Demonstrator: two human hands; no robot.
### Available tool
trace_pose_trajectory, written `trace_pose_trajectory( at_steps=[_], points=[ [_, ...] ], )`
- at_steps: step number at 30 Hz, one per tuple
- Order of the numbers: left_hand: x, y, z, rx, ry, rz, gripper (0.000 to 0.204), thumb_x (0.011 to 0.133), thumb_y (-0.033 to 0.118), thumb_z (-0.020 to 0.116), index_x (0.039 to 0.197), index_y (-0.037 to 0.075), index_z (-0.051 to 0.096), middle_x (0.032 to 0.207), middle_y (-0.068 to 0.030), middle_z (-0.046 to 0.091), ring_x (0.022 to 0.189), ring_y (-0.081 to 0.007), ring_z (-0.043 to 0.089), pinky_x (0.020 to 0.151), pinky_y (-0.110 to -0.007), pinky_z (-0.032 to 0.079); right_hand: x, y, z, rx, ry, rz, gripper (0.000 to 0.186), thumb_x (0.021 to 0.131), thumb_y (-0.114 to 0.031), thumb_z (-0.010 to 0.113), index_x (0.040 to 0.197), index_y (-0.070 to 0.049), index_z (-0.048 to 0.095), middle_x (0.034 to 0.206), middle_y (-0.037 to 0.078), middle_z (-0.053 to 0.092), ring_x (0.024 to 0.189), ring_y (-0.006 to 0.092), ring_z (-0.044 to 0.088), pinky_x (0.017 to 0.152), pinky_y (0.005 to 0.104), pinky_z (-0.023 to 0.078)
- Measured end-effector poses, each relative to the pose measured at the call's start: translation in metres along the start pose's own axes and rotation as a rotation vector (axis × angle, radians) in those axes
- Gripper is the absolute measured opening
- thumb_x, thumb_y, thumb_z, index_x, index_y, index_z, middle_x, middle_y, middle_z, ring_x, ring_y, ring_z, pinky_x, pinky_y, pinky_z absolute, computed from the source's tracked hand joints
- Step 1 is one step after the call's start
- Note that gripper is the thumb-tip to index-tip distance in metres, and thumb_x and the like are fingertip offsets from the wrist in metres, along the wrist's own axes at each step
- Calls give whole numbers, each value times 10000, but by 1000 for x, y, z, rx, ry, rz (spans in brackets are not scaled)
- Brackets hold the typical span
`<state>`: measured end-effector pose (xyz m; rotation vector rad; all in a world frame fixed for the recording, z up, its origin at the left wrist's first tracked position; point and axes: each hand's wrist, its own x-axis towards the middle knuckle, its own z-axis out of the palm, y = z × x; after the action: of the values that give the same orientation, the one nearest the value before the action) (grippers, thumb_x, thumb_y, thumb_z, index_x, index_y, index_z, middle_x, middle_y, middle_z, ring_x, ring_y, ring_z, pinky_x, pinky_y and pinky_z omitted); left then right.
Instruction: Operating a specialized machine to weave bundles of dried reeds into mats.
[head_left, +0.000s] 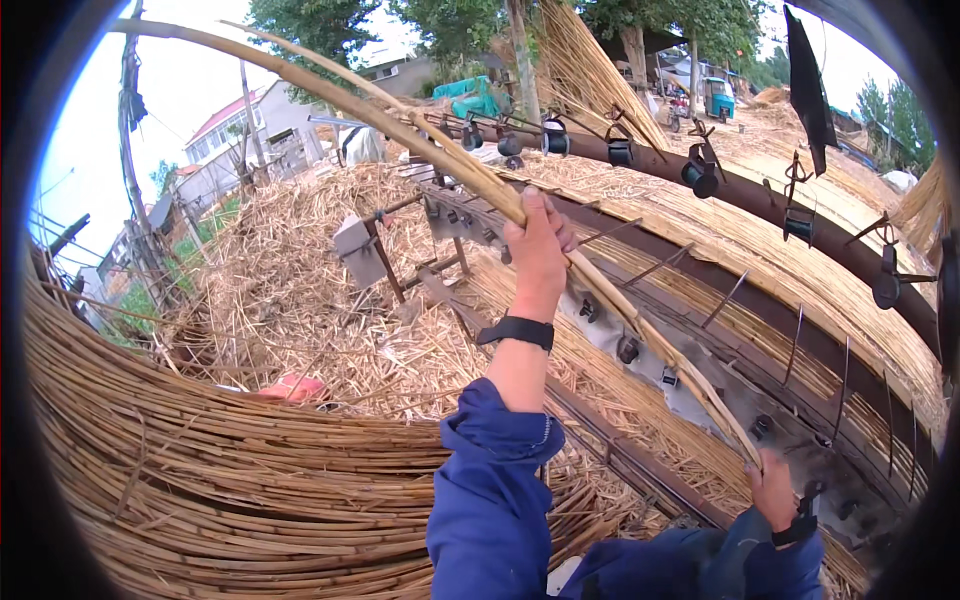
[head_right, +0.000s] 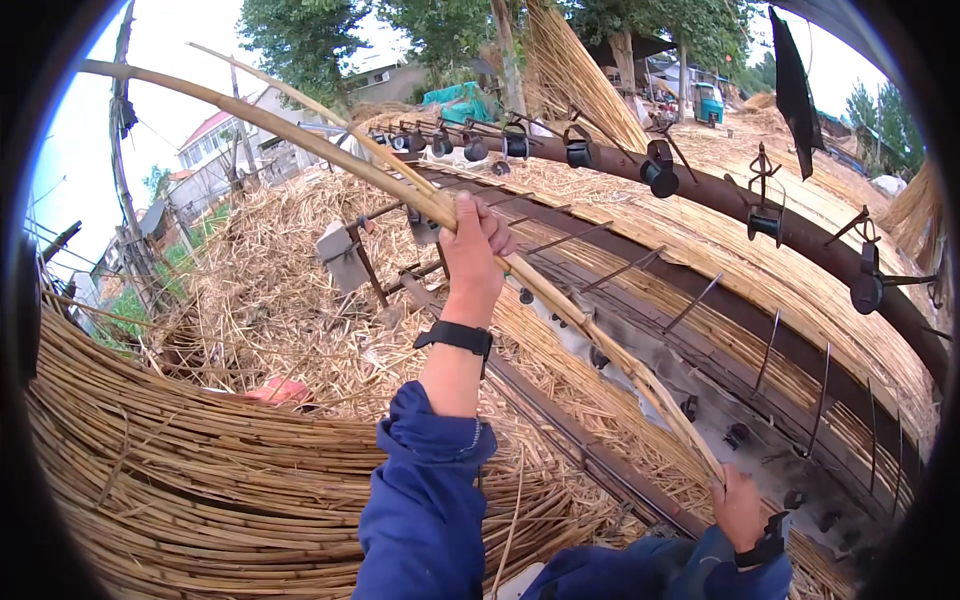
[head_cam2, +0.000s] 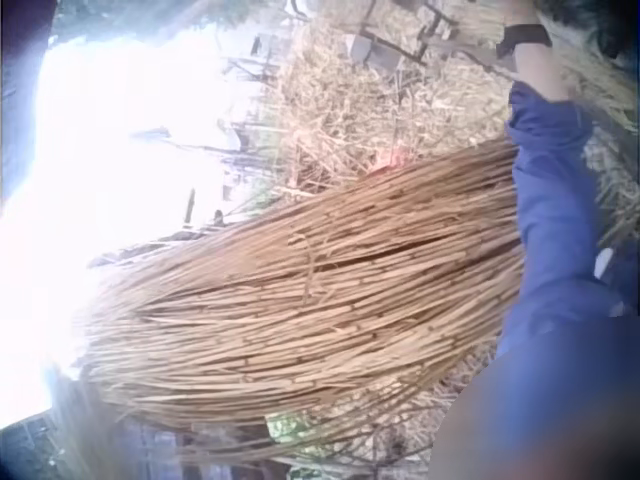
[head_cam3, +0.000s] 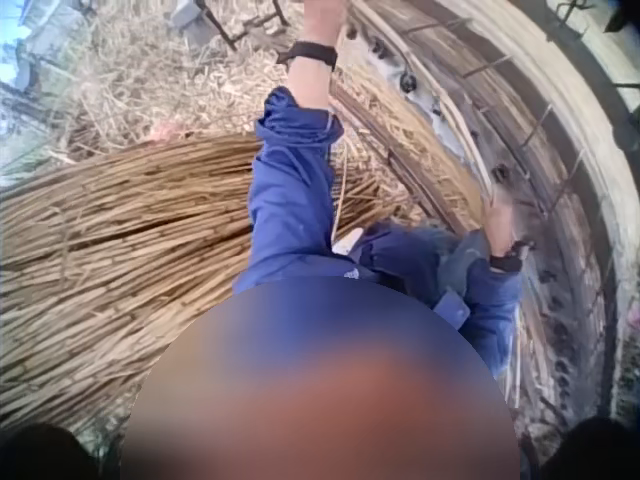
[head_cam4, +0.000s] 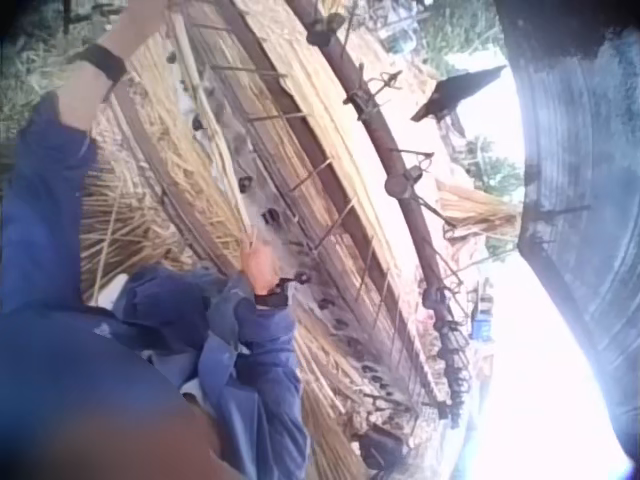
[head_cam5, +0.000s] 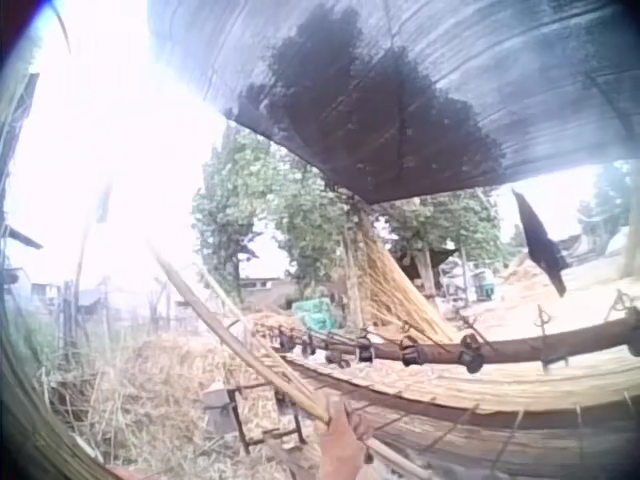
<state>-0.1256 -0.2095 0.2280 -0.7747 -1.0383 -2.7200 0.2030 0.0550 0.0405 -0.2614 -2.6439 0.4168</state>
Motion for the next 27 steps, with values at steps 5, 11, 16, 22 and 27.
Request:
trace_pose_trajectory(
  at_steps=[5, 11, 16, 22, 27],
  points=[
    [-46, -80, -165, -31, 448, -400, 292, 918, 296, 427, 679, 139, 371, 535, 44, 233, 431, -86, 240, 411, -259, 245, -56, -19, -30, -46, -376, 75, 231, 752, -153, 614, 882, -10, 487, 717, 204, 575, 662, 399, 552, 594, 474, 423],
    [-136, -140, -206, 838, 430, -63, 361, 827, 202, 622, 1065, 28, 414, 800, -74, 473, 695, -174, 488, 621, -324, 439, -97, -17, -46, -188, -578, 244, 254, 785, -191, 592, 859, 10, 454, 635, 238, 556, 622, 427, 551, 564, 506, 426],
    [-144, -30, -48, 603, 206, 753, 285, 904, 256, 506, 1055, 64, 359, 692, -32, 455, 571, -120, 435, 534, -253, 397, -113, 9, -29, -182, -595, 241, 246, 795, -186, 584, 860, 6, 444, 609, 223, 555, 580, 418, 551, 529, 514, 417],
    [-70, 3, -54, 494, 285, 455, 242, 961, 283, 361, 812, 98, 314, 548, -3, 344, 432, -73, 347, 391, -209, 317, -137, 24, -38, -156, -912, 335, 263, 844, -183, 508, 1081, -77, 552, 887, 235, 590, 768, 366, 588, 645, 443, 463],
    [-26, -71, -185, 963, 625, 466, 255, 945, 263, 378, 858, 23, 390, 595, -80, 459, 496, -181, 468, 464, -342, 380, -177, 32, -82, -60, -832, 238, 222, 882, -185, 447, 1004, -55, 579, 828, 221, 598, 714, 374, 583, 621, 448, 458]
  ],
)
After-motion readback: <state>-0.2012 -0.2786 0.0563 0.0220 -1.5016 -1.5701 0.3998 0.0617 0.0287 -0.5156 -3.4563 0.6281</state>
